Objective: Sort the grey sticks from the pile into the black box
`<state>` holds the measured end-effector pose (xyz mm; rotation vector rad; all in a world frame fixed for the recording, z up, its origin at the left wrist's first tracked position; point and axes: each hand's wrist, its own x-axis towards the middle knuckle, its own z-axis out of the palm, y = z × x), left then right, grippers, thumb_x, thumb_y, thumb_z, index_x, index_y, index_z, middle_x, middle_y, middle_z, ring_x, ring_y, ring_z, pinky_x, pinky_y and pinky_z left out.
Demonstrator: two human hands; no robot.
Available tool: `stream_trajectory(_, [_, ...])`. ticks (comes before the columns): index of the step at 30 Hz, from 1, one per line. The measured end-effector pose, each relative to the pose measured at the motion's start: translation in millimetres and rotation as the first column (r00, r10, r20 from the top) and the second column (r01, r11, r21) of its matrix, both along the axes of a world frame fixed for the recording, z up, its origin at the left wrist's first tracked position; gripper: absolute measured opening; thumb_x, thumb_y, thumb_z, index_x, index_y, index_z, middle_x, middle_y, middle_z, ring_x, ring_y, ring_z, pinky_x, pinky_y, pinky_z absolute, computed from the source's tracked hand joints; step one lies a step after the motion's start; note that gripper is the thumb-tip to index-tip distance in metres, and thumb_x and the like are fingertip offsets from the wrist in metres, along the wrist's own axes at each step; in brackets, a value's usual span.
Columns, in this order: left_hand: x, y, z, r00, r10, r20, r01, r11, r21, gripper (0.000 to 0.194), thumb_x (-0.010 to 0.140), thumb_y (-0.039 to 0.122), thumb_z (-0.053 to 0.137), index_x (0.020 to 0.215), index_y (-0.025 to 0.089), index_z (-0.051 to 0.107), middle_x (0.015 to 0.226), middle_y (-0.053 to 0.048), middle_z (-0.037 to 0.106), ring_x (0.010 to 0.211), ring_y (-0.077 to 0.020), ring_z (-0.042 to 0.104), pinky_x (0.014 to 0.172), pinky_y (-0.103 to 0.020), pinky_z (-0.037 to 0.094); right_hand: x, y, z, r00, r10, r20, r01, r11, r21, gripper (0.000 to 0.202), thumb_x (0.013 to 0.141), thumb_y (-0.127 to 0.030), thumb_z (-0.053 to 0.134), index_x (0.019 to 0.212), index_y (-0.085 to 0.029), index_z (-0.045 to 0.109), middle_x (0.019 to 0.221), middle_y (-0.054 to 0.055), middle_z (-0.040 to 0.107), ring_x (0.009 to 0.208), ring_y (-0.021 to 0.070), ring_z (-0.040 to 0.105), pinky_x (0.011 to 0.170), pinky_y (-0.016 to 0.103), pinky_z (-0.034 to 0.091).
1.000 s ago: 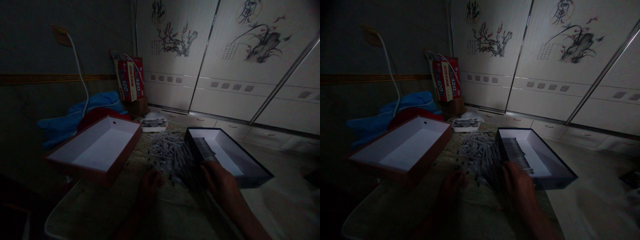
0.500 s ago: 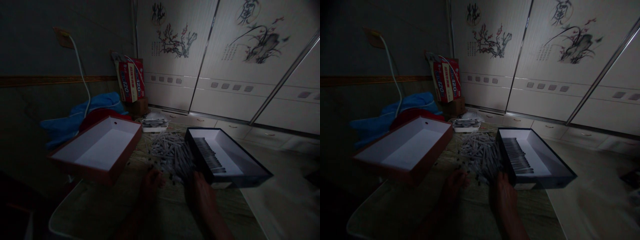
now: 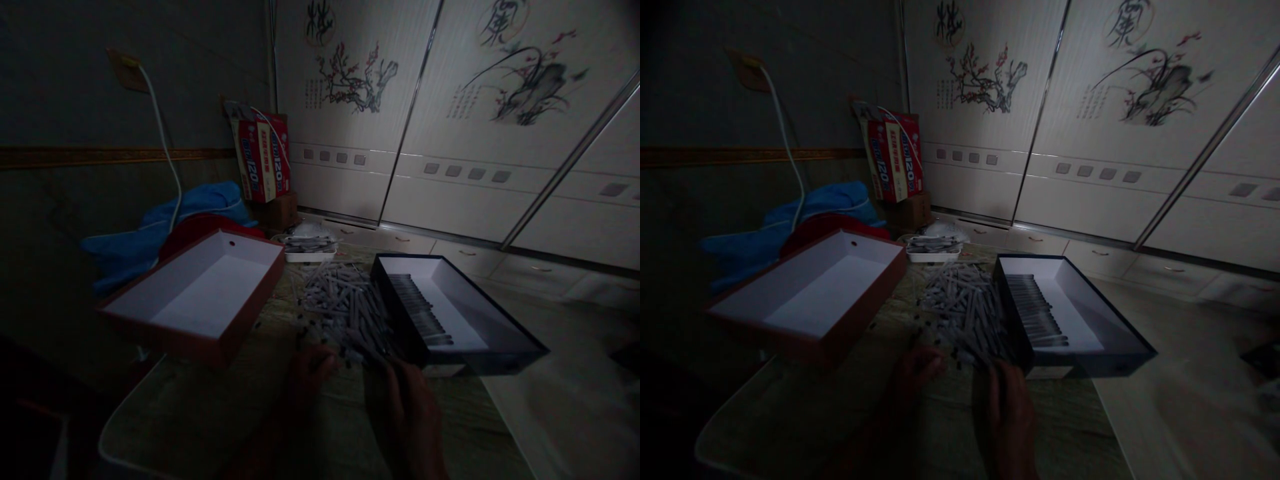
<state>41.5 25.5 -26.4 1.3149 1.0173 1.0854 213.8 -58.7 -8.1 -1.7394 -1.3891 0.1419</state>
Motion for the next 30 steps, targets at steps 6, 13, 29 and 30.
stream_trajectory(6, [0.1, -1.5, -1.3, 0.999, -0.024, -0.023, 0.024, 1.000, 0.014, 0.015, 0.071, 0.025, 0.058, 0.075, 0.015, 0.068, 0.063, -0.003, 0.068, 0.058, -0.0159, 0.061, 0.057, -0.026, 0.046, -13.4, -0.8, -11.1, 0.978, 0.005, -0.209, -0.012, 0.999, -0.035, 0.027, 0.087, -0.039, 0.042, 0.100, -0.020, 0.057, 0.100, 0.008, 0.062, 0.092, 0.0213, 0.058, 0.081, 0.032, 0.044])
stream_trajectory(13, [0.9, 0.1, -0.5, 1.000, 0.005, 0.005, -0.005, 1.000, -0.011, 0.017, 0.070, 0.029, 0.059, 0.072, 0.014, 0.067, 0.059, -0.003, 0.067, 0.054, -0.0157, 0.059, 0.053, -0.026, 0.045, -16.5, 0.9, -3.9, 0.836, -0.013, -0.549, 0.009, 1.000, -0.010, 0.032, 0.081, -0.047, 0.050, 0.093, -0.019, 0.059, 0.085, 0.005, 0.066, 0.075, 0.0188, 0.061, 0.063, 0.027, 0.048])
stream_trajectory(29, [-2.3, -5.0, 13.2, 0.994, -0.093, 0.055, 0.099, 0.989, -0.108, 0.026, 0.064, 0.028, 0.067, 0.085, 0.014, 0.069, 0.068, -0.003, 0.070, 0.062, -0.0174, 0.062, 0.060, -0.027, 0.046, -39.8, 6.1, -7.4, 0.606, 0.217, -0.765, -0.328, 0.945, 0.009, 0.030, 0.077, -0.045, 0.059, 0.086, -0.017, 0.054, 0.053, -0.003, 0.057, 0.044, 0.0092, 0.050, 0.041, 0.017, 0.034])
stream_trajectory(30, [-2.7, -4.6, 14.3, 0.992, -0.095, 0.084, 0.104, 0.987, -0.120, 0.028, 0.062, 0.030, 0.068, 0.084, 0.014, 0.069, 0.064, -0.002, 0.069, 0.057, -0.0160, 0.060, 0.057, -0.026, 0.046, -41.4, 5.6, -7.3, 0.627, 0.235, -0.743, -0.348, 0.938, 0.003, 0.029, 0.079, -0.045, 0.057, 0.087, -0.018, 0.054, 0.054, -0.003, 0.058, 0.045, 0.0094, 0.050, 0.042, 0.017, 0.034])
